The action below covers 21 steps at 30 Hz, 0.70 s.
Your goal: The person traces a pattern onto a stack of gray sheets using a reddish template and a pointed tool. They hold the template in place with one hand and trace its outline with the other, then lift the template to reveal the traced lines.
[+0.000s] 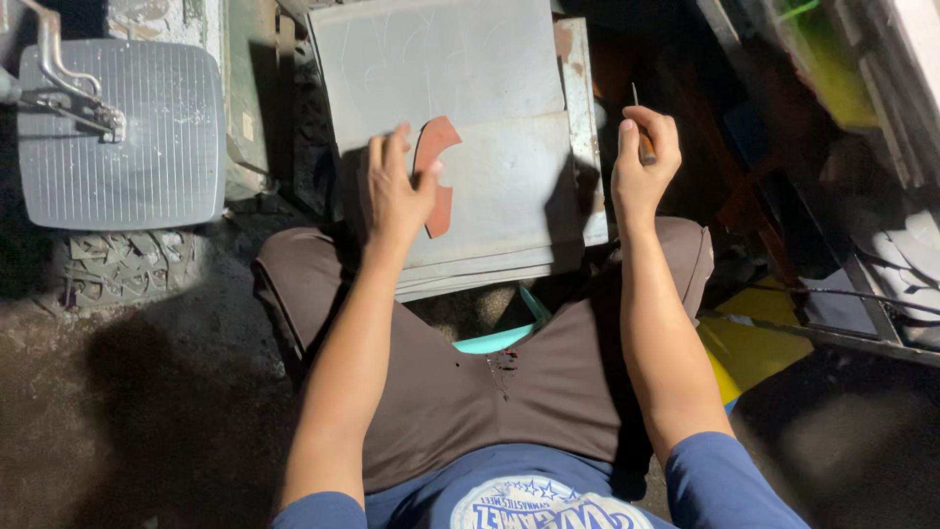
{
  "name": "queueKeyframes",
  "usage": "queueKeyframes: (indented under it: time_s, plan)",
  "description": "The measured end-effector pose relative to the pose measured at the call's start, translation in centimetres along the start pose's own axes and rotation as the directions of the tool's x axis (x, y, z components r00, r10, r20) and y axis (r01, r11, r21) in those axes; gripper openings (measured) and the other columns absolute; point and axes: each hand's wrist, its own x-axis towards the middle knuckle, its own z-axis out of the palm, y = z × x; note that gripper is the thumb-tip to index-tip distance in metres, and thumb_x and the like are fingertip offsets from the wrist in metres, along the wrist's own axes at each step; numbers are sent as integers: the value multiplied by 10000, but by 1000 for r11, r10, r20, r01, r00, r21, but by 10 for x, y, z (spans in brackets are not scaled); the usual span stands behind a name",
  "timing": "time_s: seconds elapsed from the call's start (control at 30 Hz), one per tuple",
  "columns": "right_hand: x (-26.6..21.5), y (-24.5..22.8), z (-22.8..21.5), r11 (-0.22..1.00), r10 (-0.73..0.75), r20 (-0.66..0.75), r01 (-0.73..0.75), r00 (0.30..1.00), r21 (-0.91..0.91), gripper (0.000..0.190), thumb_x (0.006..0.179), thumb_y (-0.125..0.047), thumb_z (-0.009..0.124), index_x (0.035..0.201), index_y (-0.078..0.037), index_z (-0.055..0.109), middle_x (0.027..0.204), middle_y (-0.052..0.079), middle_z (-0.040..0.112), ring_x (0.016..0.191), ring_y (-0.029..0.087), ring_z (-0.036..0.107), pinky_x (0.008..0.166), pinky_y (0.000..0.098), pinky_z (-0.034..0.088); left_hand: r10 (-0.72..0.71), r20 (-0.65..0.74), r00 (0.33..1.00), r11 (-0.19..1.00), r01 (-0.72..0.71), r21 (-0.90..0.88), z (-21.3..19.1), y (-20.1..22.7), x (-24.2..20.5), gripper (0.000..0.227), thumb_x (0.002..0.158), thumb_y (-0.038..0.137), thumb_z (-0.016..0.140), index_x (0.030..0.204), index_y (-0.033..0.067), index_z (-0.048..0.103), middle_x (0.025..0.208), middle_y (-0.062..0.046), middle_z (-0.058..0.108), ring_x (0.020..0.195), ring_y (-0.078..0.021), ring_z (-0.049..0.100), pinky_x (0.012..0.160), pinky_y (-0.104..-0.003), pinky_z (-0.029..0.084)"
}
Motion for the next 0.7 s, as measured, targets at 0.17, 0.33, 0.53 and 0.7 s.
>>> queueKeyframes:
  time_s: [0.17,0.33,0.53,0.7]
  plan:
    - [-2,2,1,999,44,21,-44,999,-19,111,996,-26,648,1071,2,725,1036,82,675,947,174,649,857,290,517,-91,85,992,978,73,198,4,10,-10,539,751,186,895,1184,49,605,1187,-164,533,1133,-388,534,942,-480,461]
    - [-5,-2,-7,1000,2,38,-1,999,-18,105,1007,-24,650,1079,6,720,1022,79,667,937,166,651,857,292,523,-58,204,977,986,24,167,1,3,-7,362,773,104,857,1072,95,652,1137,-147,589,1090,-373,565,923,-455,474]
    - [-8,4,-16,937,305,39,-308,951,167,129,988,-73,643,1045,-8,738,843,22,678,674,69,551,594,216,423,8,382,924,994,35,-105,-29,25,12,275,859,20,747,1102,91,640,1026,-71,731,1072,-278,674,968,-454,468]
    - [-7,10,-10,940,255,79,-266,964,213,136,986,-89,648,1053,-16,741,848,11,705,708,46,610,606,196,477,424,257,868,905,-410,-110,-35,35,11,208,751,-81,703,831,109,735,986,-14,768,1141,-258,661,1035,-474,445]
